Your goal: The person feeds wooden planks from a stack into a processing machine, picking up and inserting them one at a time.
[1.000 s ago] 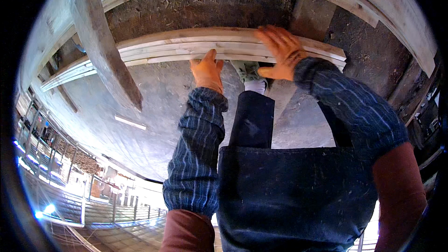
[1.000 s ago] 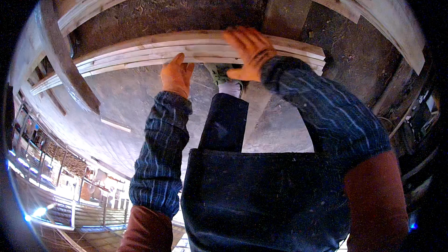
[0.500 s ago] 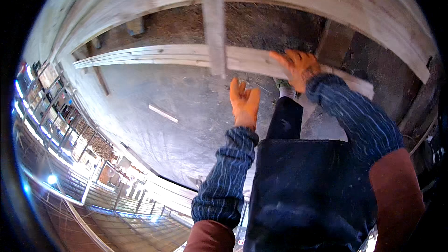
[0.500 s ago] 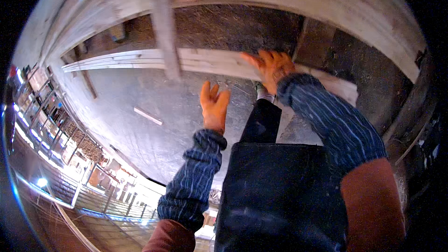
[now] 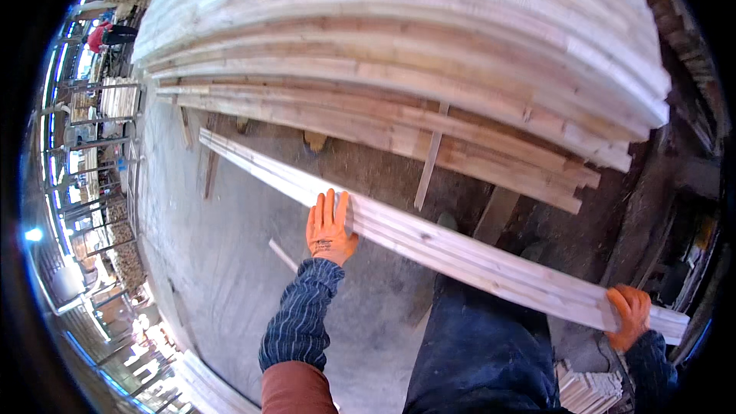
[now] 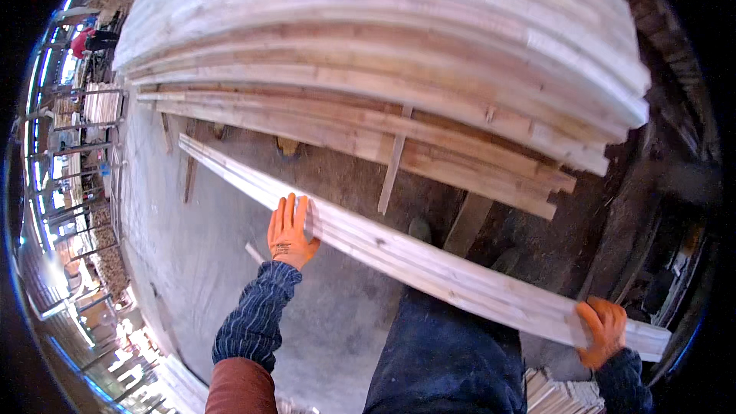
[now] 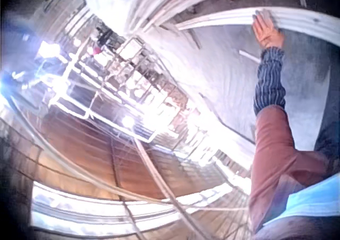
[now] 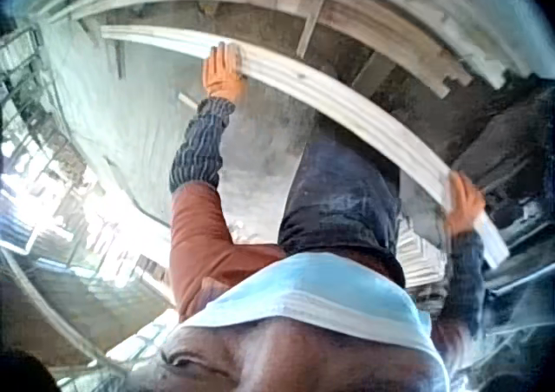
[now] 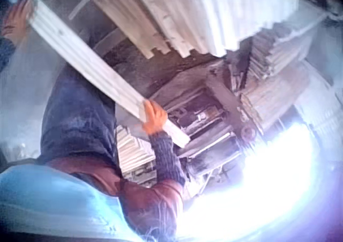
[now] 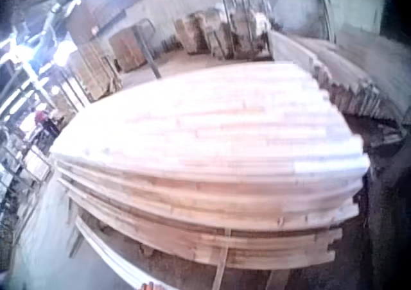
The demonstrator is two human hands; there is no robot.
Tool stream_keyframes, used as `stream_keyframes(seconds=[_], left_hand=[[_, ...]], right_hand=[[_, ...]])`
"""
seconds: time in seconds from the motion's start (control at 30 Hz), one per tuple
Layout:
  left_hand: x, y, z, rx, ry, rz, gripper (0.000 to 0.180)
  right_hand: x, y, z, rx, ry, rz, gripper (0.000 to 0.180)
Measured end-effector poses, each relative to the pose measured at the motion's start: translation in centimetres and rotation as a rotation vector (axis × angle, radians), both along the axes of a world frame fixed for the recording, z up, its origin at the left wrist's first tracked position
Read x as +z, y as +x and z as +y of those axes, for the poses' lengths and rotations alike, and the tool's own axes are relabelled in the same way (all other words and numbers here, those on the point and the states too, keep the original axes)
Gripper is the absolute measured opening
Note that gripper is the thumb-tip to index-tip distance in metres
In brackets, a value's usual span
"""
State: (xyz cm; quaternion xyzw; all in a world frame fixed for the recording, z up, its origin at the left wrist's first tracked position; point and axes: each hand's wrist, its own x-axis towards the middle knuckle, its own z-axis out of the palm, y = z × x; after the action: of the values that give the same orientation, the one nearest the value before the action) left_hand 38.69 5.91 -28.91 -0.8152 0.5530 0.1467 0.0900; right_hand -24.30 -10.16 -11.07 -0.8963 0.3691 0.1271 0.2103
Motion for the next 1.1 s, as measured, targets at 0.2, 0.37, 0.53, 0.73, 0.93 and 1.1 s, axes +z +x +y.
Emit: stream_keyframes(seconds=[0.2, 0.37, 0.53, 0.73, 0.93, 1.1], left_hand=[[4.4, 3.9, -3.5, -0.426, -0.333, 0.119, 0.074], [5.9, 2.9, -3.7, -0.495, -0.092, 0.172, 0.068], [8.0, -2.7, -3.8, -0.613, -0.228, 0.315, 0.054], [13.6, -13.5, -1.7, -0.664, -0.167, 0.299, 0.048], [22.3, -24.3, -4.9, -0.653, -0.062, 0.295, 0.053], [29.7, -36.1, -9.3, -0.797, -0.088, 0.125, 0.065]], right_hand=[[11.2, -1.4, 0.8, -0.014, -0.275, 0.019, 0.073], [11.8, -2.4, 2.4, -0.033, -0.206, 0.086, 0.077], [13.2, -7.8, 4.9, -0.256, -0.156, 0.368, 0.088], [16.2, -18.1, 7.6, -0.409, -0.326, 0.512, 0.113], [13.8, -30.6, 6.7, -0.544, -0.31, 0.455, 0.124], [11.8, -42.1, 5.4, -0.761, -0.406, 0.275, 0.128]])
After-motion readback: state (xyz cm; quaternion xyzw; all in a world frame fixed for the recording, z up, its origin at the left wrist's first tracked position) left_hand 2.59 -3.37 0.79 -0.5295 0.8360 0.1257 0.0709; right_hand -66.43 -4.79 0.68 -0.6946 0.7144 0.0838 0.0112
